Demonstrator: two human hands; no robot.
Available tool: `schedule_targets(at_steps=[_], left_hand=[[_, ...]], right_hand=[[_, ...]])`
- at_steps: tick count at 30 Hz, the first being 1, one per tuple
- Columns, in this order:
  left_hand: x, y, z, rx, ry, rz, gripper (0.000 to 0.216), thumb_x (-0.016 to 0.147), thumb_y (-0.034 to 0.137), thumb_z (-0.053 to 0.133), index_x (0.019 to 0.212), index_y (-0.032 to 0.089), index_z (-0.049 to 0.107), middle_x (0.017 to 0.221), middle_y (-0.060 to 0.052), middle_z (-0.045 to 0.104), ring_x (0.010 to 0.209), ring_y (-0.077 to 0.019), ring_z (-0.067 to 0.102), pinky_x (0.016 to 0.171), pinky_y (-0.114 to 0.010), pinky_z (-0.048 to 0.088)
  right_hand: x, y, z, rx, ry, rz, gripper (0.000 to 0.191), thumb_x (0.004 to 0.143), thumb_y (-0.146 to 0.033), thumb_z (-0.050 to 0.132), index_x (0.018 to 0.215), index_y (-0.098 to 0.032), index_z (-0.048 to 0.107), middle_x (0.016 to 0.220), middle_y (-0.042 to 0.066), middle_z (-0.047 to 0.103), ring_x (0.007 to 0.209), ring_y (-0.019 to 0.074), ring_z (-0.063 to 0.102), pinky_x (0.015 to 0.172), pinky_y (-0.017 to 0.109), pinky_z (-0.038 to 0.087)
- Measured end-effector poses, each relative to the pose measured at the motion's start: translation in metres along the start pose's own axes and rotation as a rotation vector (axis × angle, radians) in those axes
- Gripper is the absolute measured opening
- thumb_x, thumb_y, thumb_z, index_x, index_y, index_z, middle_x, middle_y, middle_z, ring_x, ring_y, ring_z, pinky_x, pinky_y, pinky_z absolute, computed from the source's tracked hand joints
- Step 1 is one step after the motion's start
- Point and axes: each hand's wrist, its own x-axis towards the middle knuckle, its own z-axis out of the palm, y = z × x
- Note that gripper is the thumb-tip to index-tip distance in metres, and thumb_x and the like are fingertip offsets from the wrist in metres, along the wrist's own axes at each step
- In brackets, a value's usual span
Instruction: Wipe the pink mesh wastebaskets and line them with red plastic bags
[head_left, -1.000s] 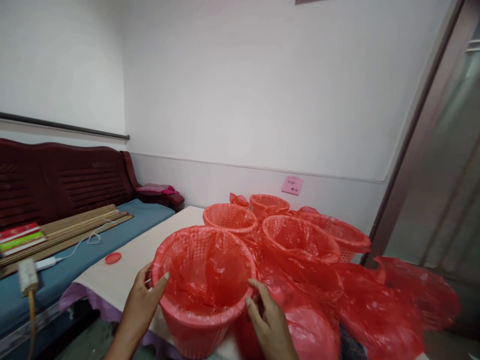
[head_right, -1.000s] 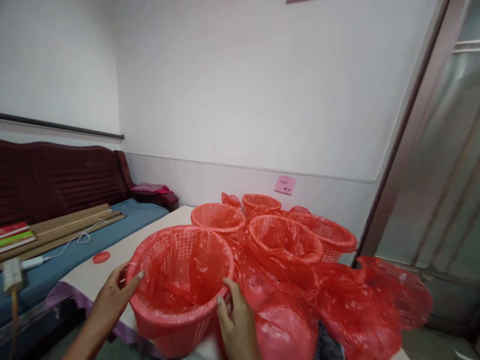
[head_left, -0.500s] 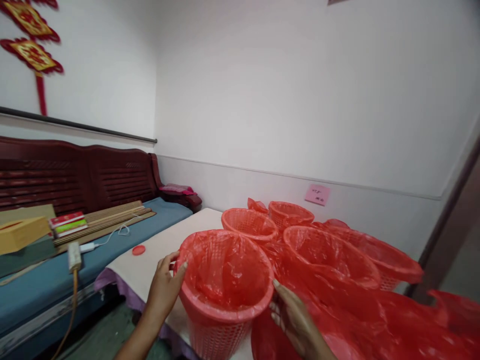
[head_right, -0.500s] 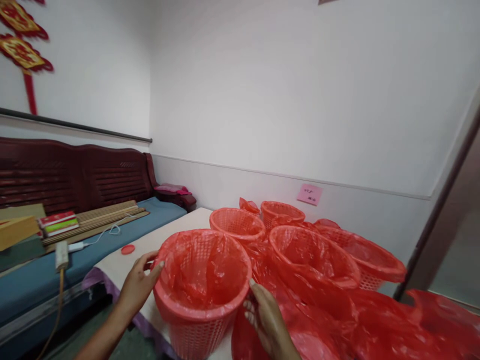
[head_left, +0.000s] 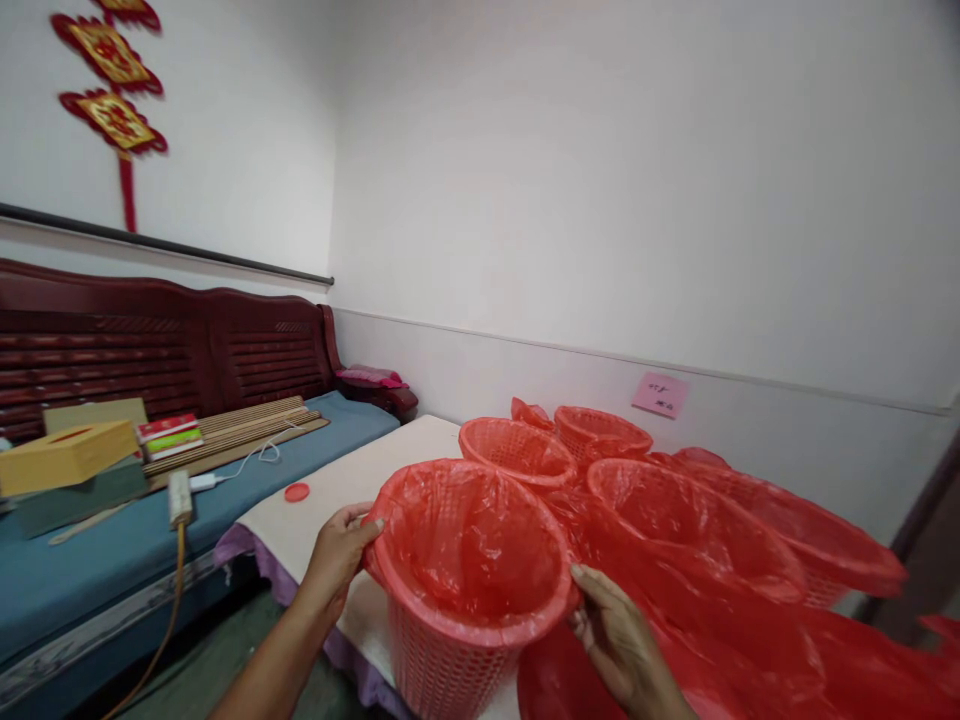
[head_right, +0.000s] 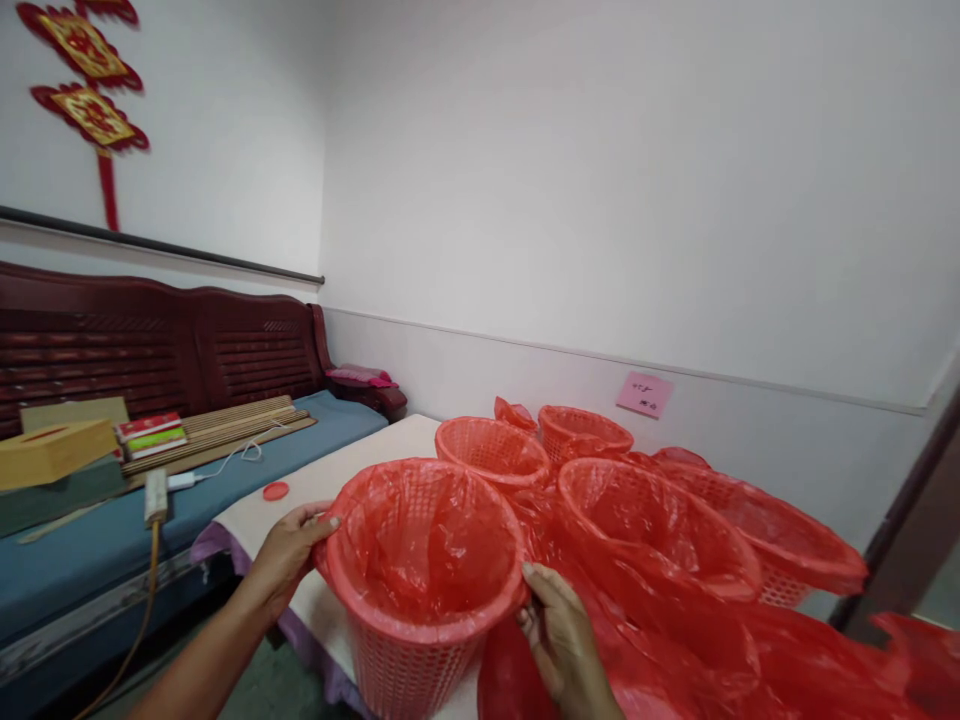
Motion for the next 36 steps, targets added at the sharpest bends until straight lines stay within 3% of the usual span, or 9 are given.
schedule_targets(at_steps=[5,12,19,26,29,33,36], left_hand=[[0.01,0.009,0.011,0.171,0.046,0.213,0.033,0.057,0.027,0.065,0.089,0.018,0.062,0.076,0.0,0.067,0.063,-0.0158,0.061,0.059,-0.028,0.048],[0.012,0.018,0.029,0.369,-0.006,0.365,0.023,0.067,0.023,0.058,0.089,0.02,0.066,0.086,-0.002,0.069,0.065,-0.0159,0.06,0.066,-0.029,0.048],[0.009,0.023,0.045,0.427,-0.052,0.431,0.021,0.065,0.02,0.059,0.083,0.023,0.067,0.091,-0.003,0.065,0.085,-0.0212,0.059,0.085,-0.036,0.044],[0.018,0.032,0.044,0.236,-0.067,0.183,0.034,0.063,0.031,0.06,0.093,0.015,0.063,0.087,-0.006,0.068,0.063,-0.0152,0.06,0.059,-0.028,0.046],[0.008,0.04,0.044,0.192,-0.137,0.128,0.049,0.061,0.035,0.065,0.105,0.013,0.06,0.093,-0.008,0.069,0.066,-0.0159,0.063,0.059,-0.028,0.048],[-0.022,0.039,0.04,0.156,-0.242,0.116,0.069,0.061,0.04,0.072,0.122,0.014,0.054,0.114,-0.014,0.066,0.097,-0.0247,0.065,0.078,-0.037,0.053],[-0.048,0.028,0.03,0.198,-0.343,0.164,0.066,0.066,0.033,0.072,0.129,0.02,0.054,0.128,-0.012,0.061,0.121,-0.0271,0.056,0.101,-0.04,0.043]], right_hand=[[0.01,-0.01,-0.002,-0.496,0.034,-0.349,0.029,0.069,-0.045,0.067,0.064,-0.02,0.055,0.049,-0.008,0.045,0.045,0.0088,0.039,0.045,0.023,0.032],[0.009,-0.029,0.02,-0.931,0.053,-0.621,0.021,0.076,-0.041,0.055,0.066,-0.023,0.051,0.057,-0.005,0.05,0.056,0.0142,0.046,0.059,0.028,0.033],[0.017,-0.03,0.05,-0.646,-0.088,-0.548,0.022,0.069,-0.039,0.062,0.061,-0.023,0.05,0.055,-0.005,0.051,0.053,0.0137,0.047,0.057,0.027,0.034],[0.023,-0.028,0.057,-0.433,-0.092,-0.404,0.027,0.065,-0.045,0.066,0.067,-0.022,0.053,0.052,-0.007,0.05,0.046,0.0104,0.042,0.049,0.024,0.032],[0.019,-0.027,0.058,-0.39,-0.092,-0.389,0.026,0.064,-0.042,0.069,0.064,-0.02,0.054,0.051,-0.008,0.048,0.047,0.0092,0.04,0.049,0.023,0.03],[0.011,-0.029,0.056,-0.304,-0.078,-0.348,0.024,0.065,-0.039,0.071,0.066,-0.02,0.057,0.054,-0.006,0.053,0.049,0.01,0.044,0.05,0.023,0.034],[0.007,-0.034,0.054,-0.203,-0.054,-0.293,0.022,0.065,-0.036,0.071,0.068,-0.019,0.058,0.056,-0.005,0.055,0.05,0.0102,0.047,0.05,0.023,0.039]])
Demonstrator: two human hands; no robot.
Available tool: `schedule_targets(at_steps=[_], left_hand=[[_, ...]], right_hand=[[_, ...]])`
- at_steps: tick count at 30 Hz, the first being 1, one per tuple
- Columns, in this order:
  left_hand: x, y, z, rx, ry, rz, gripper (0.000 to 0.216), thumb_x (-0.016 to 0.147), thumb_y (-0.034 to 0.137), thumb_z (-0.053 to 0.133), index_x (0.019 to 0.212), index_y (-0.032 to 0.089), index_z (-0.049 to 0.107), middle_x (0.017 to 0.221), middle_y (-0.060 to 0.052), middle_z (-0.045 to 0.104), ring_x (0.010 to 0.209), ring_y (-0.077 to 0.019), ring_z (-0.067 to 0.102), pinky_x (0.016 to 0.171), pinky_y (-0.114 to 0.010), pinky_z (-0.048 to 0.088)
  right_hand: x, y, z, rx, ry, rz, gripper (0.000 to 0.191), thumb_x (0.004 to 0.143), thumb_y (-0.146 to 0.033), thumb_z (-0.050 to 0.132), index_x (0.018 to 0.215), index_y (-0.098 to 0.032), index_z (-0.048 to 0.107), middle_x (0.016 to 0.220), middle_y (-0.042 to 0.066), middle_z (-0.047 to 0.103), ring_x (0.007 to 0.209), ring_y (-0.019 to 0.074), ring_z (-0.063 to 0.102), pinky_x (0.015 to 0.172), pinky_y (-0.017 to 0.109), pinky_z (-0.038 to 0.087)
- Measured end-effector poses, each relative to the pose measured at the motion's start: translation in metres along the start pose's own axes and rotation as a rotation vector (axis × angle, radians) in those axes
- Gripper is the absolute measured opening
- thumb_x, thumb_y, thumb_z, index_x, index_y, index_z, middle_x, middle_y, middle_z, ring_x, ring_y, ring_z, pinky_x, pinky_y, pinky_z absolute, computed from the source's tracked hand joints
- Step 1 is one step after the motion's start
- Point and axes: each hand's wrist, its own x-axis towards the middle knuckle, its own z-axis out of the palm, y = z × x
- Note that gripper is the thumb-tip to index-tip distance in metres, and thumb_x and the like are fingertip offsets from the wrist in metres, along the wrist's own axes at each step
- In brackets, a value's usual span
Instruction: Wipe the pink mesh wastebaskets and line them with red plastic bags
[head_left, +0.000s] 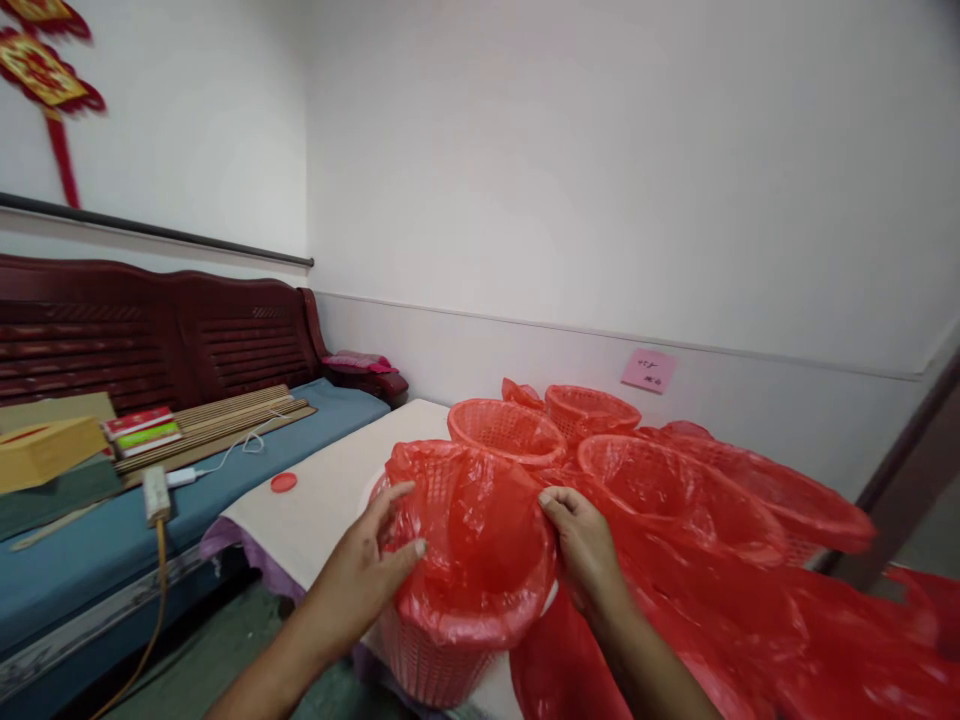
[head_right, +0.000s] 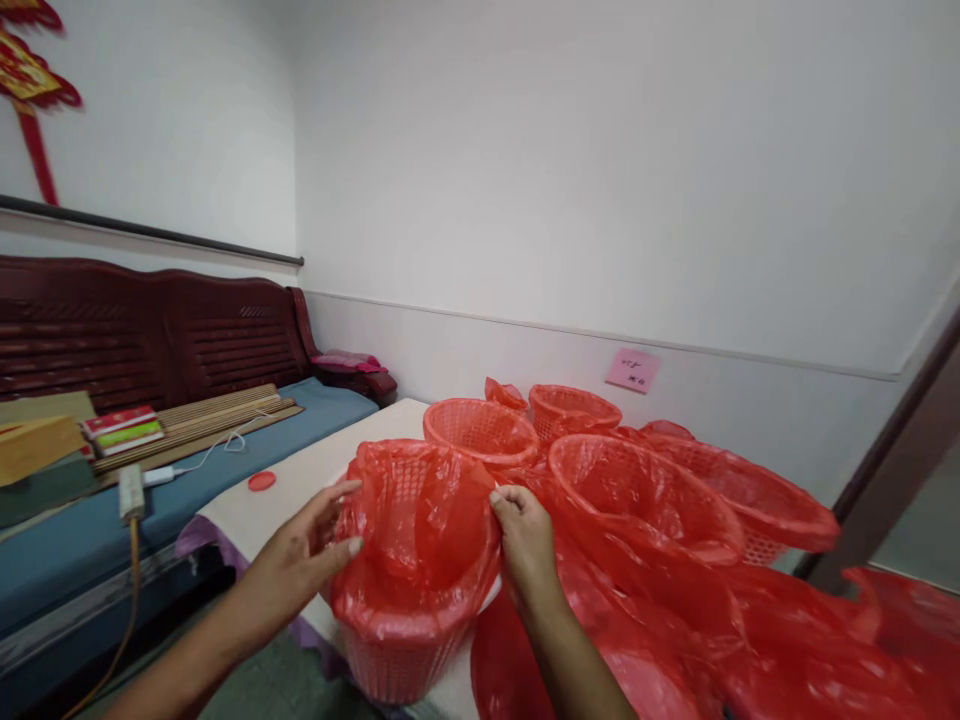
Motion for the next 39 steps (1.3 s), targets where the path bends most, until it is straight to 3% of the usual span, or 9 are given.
schedule_targets(at_steps=[4,7,11,17,22,25,30,35,39], left_hand=[[-0.026,-0.012,0.006,0.197,-0.104,0.048,0.046,0.074,0.029,0.067,0.12,0.026,0.064,0.123,-0.007,0.065,0.111,-0.0259,0.06,0.095,-0.036,0.047],[-0.023,-0.012,0.017,0.134,0.056,0.097,0.041,0.076,0.033,0.063,0.116,0.024,0.065,0.11,-0.006,0.067,0.086,-0.019,0.064,0.076,-0.03,0.051],[0.0,0.006,0.032,-0.076,0.24,0.031,0.052,0.071,0.04,0.065,0.116,0.015,0.06,0.061,0.005,0.057,0.046,-0.0109,0.049,0.048,-0.024,0.043],[0.018,0.023,0.051,-0.068,0.239,0.206,0.042,0.077,0.034,0.061,0.116,0.019,0.058,0.112,-0.007,0.066,0.094,-0.0194,0.064,0.08,-0.029,0.05],[0.022,0.019,0.066,-0.022,0.131,0.258,0.04,0.084,0.027,0.054,0.124,0.021,0.056,0.125,-0.008,0.063,0.114,-0.022,0.059,0.098,-0.034,0.045],[0.022,0.014,0.069,-0.125,0.007,0.239,0.045,0.088,0.031,0.051,0.132,0.021,0.05,0.139,-0.009,0.055,0.131,-0.0228,0.048,0.104,-0.034,0.042],[-0.002,-0.006,0.055,0.047,-0.097,0.213,0.062,0.095,0.044,0.043,0.15,0.025,0.023,0.147,-0.014,0.048,0.132,-0.0247,0.049,0.101,-0.039,0.048],[-0.032,-0.035,0.021,0.694,-0.087,0.831,0.073,0.085,0.051,0.059,0.146,0.02,0.033,0.13,-0.013,0.064,0.118,-0.0268,0.061,0.099,-0.039,0.05],[-0.035,-0.047,0.012,0.901,-0.064,1.217,0.027,0.097,0.023,0.036,0.113,0.018,0.057,0.084,-0.005,0.075,0.077,-0.0171,0.071,0.073,-0.029,0.054]], right_hand=[[-0.001,-0.004,0.0,0.157,0.036,0.055,0.023,0.06,-0.036,0.072,0.066,-0.02,0.056,0.056,-0.005,0.056,0.05,0.0099,0.05,0.052,0.023,0.045],[-0.002,-0.007,0.004,0.232,0.07,0.049,0.024,0.056,-0.033,0.073,0.067,-0.02,0.057,0.06,-0.005,0.06,0.052,0.0105,0.054,0.055,0.025,0.048],[0.0,-0.017,0.011,0.252,0.117,-0.023,0.029,0.057,-0.031,0.074,0.081,-0.02,0.061,0.067,-0.005,0.063,0.057,0.0105,0.057,0.058,0.024,0.048],[-0.007,-0.034,0.023,0.031,0.099,-0.304,0.026,0.066,-0.034,0.073,0.087,-0.02,0.065,0.078,-0.001,0.065,0.075,0.0141,0.059,0.074,0.028,0.049],[-0.039,-0.032,0.034,-0.322,-0.33,-0.463,0.046,0.076,-0.038,0.068,0.118,-0.022,0.06,0.12,0.008,0.065,0.108,0.0236,0.061,0.092,0.036,0.049],[-0.048,-0.025,0.037,-0.497,-0.418,-0.563,0.063,0.073,-0.033,0.072,0.132,-0.023,0.05,0.135,0.009,0.056,0.126,0.0255,0.05,0.105,0.038,0.041],[-0.032,-0.008,0.028,-0.584,-0.408,-0.679,0.042,0.078,-0.011,0.049,0.118,-0.023,0.058,0.113,0.006,0.066,0.106,0.0201,0.062,0.092,0.035,0.048],[-0.018,0.009,0.012,-0.532,-0.155,-0.6,0.031,0.079,-0.012,0.046,0.103,-0.023,0.061,0.095,0.002,0.067,0.087,0.0178,0.063,0.08,0.032,0.049],[-0.011,0.019,0.004,-0.506,-0.088,-0.574,0.027,0.08,-0.016,0.048,0.103,-0.024,0.062,0.095,0.002,0.066,0.087,0.018,0.062,0.082,0.033,0.047]])
